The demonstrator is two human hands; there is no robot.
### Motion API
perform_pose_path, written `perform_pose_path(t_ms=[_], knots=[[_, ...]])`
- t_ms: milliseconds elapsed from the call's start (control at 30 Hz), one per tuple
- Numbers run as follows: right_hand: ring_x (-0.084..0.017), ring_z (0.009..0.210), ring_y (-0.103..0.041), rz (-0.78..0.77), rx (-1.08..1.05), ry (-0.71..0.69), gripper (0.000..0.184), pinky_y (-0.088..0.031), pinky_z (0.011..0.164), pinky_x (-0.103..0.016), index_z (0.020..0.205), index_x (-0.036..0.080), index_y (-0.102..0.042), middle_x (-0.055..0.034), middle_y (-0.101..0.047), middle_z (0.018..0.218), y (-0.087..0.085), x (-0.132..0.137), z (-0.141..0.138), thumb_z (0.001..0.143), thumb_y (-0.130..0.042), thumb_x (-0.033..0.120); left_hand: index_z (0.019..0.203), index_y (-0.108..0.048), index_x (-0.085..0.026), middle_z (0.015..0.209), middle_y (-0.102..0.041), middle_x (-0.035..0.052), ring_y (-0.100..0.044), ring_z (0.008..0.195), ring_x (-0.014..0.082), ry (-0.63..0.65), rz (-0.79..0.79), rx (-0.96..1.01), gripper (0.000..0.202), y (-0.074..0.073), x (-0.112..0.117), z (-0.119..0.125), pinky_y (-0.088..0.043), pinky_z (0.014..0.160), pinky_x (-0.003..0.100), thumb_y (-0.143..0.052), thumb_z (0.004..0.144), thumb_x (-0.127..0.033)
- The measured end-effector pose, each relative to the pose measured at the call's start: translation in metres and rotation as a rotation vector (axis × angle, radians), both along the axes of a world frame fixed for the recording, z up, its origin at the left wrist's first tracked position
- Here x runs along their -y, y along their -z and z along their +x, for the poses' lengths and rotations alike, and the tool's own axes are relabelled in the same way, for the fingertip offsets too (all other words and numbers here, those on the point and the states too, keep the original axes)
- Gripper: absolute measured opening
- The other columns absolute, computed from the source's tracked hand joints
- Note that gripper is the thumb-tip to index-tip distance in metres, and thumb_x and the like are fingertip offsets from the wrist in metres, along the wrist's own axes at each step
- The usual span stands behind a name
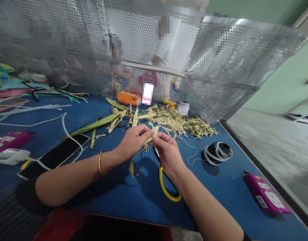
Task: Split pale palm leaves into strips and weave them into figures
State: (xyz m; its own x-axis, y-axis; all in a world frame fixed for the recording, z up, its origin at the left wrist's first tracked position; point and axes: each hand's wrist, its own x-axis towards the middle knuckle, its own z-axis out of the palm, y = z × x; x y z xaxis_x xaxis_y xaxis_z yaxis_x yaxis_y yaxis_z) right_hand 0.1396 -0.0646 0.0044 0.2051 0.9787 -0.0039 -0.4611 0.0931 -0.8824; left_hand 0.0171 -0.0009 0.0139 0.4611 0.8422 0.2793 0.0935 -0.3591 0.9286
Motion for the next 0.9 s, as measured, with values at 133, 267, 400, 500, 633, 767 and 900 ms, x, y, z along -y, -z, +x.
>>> perform_pose_path(t_ms=[133,267,400,500,633,767,900], knots=[[-0.012,0.069,-0.056,0.012,-0.014,-0.03,0.015,-0.045,0.075,-0.025,0.067,0.018,-0.067,0.0011,-0.064,0.072,0.001,0.0,0.001,0.063,-0.08,0.024,0.071,-0.059,-0.017,0.069,-0.061,0.0,-0.053,0.066,0.0125,-0.014,0.037,-0.013,0.017,-0.001,0.0,0.0,-0.041,0.064,0.025,-0.055,0.084,-0.027],[-0.012,0.07,-0.058,0.025,-0.016,-0.047,0.013,-0.046,0.076,-0.024,0.069,0.019,-0.068,0.0011,-0.066,0.074,0.003,0.0,0.002,0.065,-0.08,0.023,0.07,-0.059,-0.017,0.069,-0.062,0.0,-0.054,0.066,0.0127,-0.038,0.064,-0.04,0.017,-0.002,0.0,-0.001,-0.04,0.064,0.025,-0.056,0.084,-0.026],[-0.012,0.071,-0.059,0.022,-0.017,-0.058,0.013,-0.046,0.077,-0.024,0.071,0.019,-0.069,0.0006,-0.067,0.075,0.004,-0.001,0.003,0.066,-0.079,0.024,0.069,-0.058,-0.018,0.068,-0.061,-0.0007,-0.054,0.067,0.013,-0.051,0.068,-0.05,0.018,-0.002,0.002,-0.001,-0.04,0.064,0.026,-0.056,0.084,-0.027],[-0.012,0.072,-0.059,0.019,-0.022,-0.062,0.013,-0.046,0.079,-0.024,0.071,0.018,-0.069,0.0004,-0.067,0.076,0.002,0.0,0.002,0.066,-0.079,0.023,0.069,-0.058,-0.018,0.069,-0.062,-0.001,-0.055,0.067,0.0131,-0.056,0.084,-0.058,0.018,-0.003,0.001,-0.002,-0.04,0.064,0.026,-0.055,0.085,-0.026],[-0.012,0.073,-0.059,0.048,-0.007,-0.105,0.01,-0.046,0.078,-0.024,0.073,0.019,-0.069,0.0007,-0.064,0.073,-0.003,0.006,0.0,0.07,-0.077,0.025,0.069,-0.057,-0.018,0.067,-0.06,-0.0016,-0.054,0.066,0.0136,-0.149,0.104,-0.076,0.018,-0.003,-0.007,-0.004,-0.038,0.062,0.026,-0.055,0.084,-0.026],[-0.014,0.084,-0.059,0.084,0.056,-0.143,0.008,-0.044,0.086,-0.025,0.075,0.02,-0.068,-0.0002,-0.066,0.086,-0.006,0.011,0.0,0.074,-0.075,0.024,0.071,-0.058,-0.018,0.07,-0.063,-0.0008,-0.056,0.07,0.0146,-0.184,0.11,-0.056,0.016,-0.002,-0.013,-0.005,-0.041,0.066,0.026,-0.054,0.084,-0.026],[-0.013,0.079,-0.059,0.093,0.109,-0.128,0.008,-0.044,0.08,-0.026,0.076,0.02,-0.066,0.0003,-0.065,0.087,-0.007,0.013,0.001,0.078,-0.072,0.024,0.07,-0.058,-0.019,0.071,-0.063,-0.0007,-0.056,0.07,0.0148,-0.195,0.101,-0.048,0.017,0.003,-0.016,-0.004,-0.041,0.067,0.026,-0.055,0.084,-0.028]])
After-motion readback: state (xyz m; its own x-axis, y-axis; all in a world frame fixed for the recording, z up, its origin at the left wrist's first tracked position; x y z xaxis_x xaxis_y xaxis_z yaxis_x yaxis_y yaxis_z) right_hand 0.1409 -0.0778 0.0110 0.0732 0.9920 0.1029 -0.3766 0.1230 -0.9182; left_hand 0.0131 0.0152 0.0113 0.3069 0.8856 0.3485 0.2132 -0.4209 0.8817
